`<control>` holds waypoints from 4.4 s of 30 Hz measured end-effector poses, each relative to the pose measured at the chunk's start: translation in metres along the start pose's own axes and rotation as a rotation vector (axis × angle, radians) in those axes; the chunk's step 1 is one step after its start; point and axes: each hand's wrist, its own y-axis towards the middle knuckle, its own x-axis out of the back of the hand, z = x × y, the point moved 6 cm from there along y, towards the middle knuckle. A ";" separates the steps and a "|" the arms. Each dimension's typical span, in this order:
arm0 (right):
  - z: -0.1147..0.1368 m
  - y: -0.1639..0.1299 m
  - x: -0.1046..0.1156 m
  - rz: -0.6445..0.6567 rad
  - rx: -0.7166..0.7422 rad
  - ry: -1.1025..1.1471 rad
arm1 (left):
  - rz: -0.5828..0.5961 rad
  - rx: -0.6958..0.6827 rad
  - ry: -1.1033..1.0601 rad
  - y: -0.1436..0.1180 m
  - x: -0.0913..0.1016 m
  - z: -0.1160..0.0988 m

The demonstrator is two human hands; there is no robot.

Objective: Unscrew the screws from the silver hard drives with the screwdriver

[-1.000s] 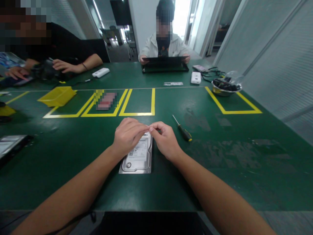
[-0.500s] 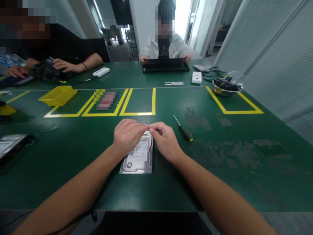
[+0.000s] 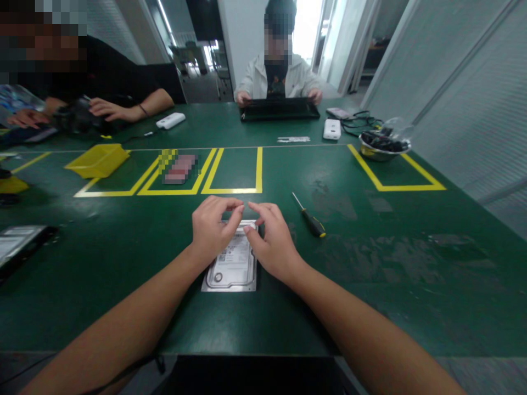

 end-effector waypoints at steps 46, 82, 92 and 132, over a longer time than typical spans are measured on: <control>0.039 -0.043 -0.041 0.413 0.576 -0.732 | 0.607 -0.080 -0.255 0.019 -0.024 0.005; 0.036 -0.044 -0.038 0.372 0.636 -0.730 | 1.039 0.162 -0.204 0.041 -0.077 0.019; 0.035 -0.044 -0.040 0.387 0.624 -0.721 | 1.087 0.421 -0.317 0.031 -0.081 0.028; 0.015 -0.006 0.010 0.147 0.066 -1.223 | 0.557 0.262 0.133 -0.008 -0.012 0.002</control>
